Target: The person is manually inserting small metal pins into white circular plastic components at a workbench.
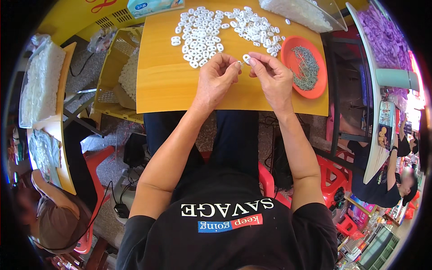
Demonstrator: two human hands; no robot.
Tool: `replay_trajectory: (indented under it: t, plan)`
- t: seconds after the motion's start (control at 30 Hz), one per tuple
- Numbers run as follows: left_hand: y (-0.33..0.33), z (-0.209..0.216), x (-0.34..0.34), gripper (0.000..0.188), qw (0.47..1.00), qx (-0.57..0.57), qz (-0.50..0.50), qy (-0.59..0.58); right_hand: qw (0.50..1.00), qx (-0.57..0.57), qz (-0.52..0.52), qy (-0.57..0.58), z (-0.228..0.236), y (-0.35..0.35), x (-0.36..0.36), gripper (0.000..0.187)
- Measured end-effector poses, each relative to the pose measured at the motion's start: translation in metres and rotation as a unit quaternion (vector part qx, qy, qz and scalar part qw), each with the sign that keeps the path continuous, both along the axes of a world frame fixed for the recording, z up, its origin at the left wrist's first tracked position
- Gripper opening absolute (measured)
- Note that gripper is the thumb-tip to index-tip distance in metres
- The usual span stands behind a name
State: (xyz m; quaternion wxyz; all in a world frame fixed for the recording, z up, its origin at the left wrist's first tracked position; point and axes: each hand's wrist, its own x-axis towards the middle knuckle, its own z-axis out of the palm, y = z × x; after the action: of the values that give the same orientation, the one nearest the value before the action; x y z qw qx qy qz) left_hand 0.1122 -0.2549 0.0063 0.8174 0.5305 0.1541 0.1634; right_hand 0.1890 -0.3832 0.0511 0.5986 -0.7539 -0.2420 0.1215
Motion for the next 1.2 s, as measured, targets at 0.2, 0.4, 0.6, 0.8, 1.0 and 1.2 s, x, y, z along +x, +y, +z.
replay_trajectory:
  t: [0.2, 0.4, 0.6, 0.8, 1.0, 1.2]
  plan:
    - [0.0, 0.0, 0.001, 0.016, 1.0, -0.003, -0.001, -0.002, 1.0, 0.006, 0.003, 0.0, -0.003, 0.001, 0.0, 0.022]
    - [0.0, 0.0, 0.001, 0.015, 1.0, -0.009, 0.003, -0.01, 1.0, 0.027, -0.01, 0.008, -0.007, 0.005, -0.006, 0.021]
    - [0.003, -0.002, 0.001, 0.015, 1.0, -0.024, -0.002, -0.016, 0.997, 0.067, -0.022, -0.011, -0.016, 0.011, -0.008, 0.014]
    - [0.004, -0.001, 0.002, 0.014, 0.999, -0.023, -0.006, -0.023, 0.997, 0.076, -0.023, 0.008, -0.016, 0.01, -0.007, 0.013]
    - [0.001, 0.0, 0.002, 0.014, 1.0, -0.003, -0.005, -0.015, 0.996, 0.02, -0.026, -0.088, -0.013, 0.008, -0.008, 0.013]
    - [0.0, 0.001, 0.001, 0.013, 1.0, -0.008, -0.006, -0.011, 0.99, 0.116, -0.076, 0.002, -0.012, 0.009, 0.002, 0.011]
